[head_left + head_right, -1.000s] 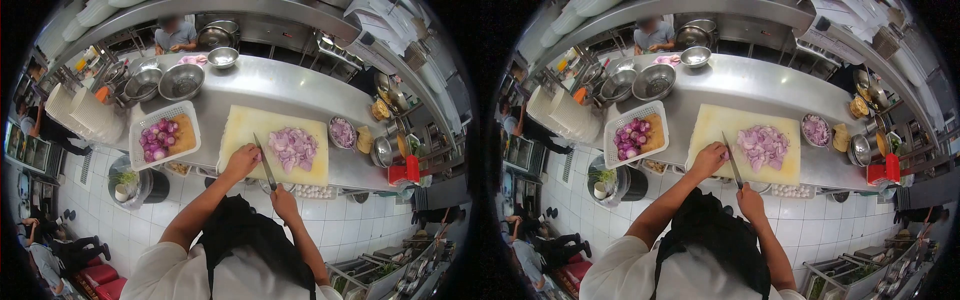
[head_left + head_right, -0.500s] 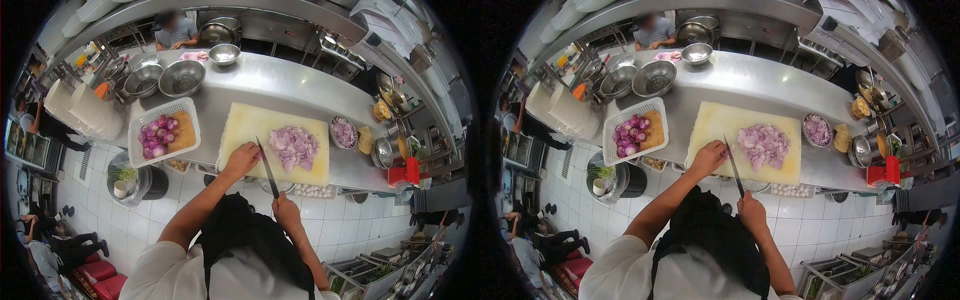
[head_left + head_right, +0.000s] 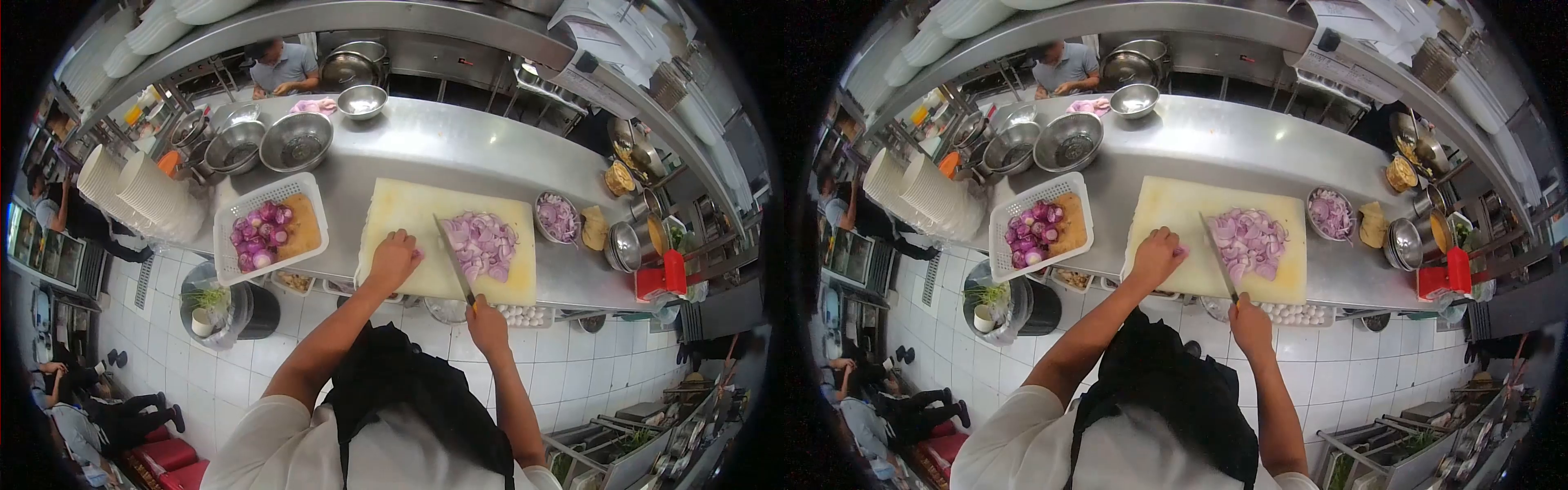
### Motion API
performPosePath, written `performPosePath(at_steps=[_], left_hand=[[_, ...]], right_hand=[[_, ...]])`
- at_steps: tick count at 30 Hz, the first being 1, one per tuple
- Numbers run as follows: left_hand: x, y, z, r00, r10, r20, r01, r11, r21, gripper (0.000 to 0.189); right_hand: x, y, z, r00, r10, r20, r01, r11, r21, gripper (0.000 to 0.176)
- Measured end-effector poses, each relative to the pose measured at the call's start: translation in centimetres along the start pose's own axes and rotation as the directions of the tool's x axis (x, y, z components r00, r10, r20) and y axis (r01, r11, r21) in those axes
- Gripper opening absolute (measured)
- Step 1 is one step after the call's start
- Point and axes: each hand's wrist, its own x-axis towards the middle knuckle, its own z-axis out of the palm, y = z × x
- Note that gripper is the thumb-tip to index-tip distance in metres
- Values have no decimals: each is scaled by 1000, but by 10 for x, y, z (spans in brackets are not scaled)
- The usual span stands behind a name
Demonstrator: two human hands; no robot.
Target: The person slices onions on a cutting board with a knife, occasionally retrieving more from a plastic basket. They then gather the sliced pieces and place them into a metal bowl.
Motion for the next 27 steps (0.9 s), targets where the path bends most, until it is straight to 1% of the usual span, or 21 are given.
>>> performPosePath(at_steps=[1,3,4,7,9,10,12,13,15,16,18,21,24,27], left_hand=[[1,1,2,996,-86,34,85,996,33,35],[0,6,3,970,-228,82,236,965,-112,42],[-1,9,1,949,-293,115,310,934,-178,46],[-3,16,-13,883,-342,320,431,861,-269,50],[-9,13,-13,950,-237,203,283,929,-239,46],[-12,10,-13,973,-182,144,210,953,-218,44],[-12,3,-16,988,-55,146,84,976,-200,41],[-12,1,-18,989,6,147,23,981,-191,39],[-8,0,-16,995,84,50,-71,974,-214,36],[-6,-1,-14,992,123,1,-120,967,-223,35],[-4,-1,-10,991,131,29,-120,965,-234,36],[-4,-2,-6,990,135,51,-119,964,-239,36],[-4,0,-6,988,147,50,-133,967,-218,36],[-5,1,-6,987,151,56,-140,976,-168,38]], right_hand=[[-3,-3,-1,999,15,-29,-15,1000,14,27],[-9,-12,0,995,48,-85,-44,998,44,26],[-11,-15,0,996,48,-77,-43,997,62,27],[-15,-20,3,997,31,-71,-23,994,107,27],[-18,-21,9,997,-11,-78,20,992,124,28],[-20,-24,9,999,-6,-50,14,989,148,28],[-25,-29,7,1000,-5,10,3,981,195,29],[-26,-31,10,1000,-14,11,12,980,196,29],[-28,-33,14,999,-36,10,33,980,197,29],[-28,-35,14,999,-25,24,19,978,207,29],[-29,-40,14,998,-2,56,-11,974,224,29],[-28,-41,12,999,-16,45,6,974,224,29],[-32,-40,8,999,-23,23,19,988,152,28],[-46,-43,-10,999,-21,45,16,995,98,27]])
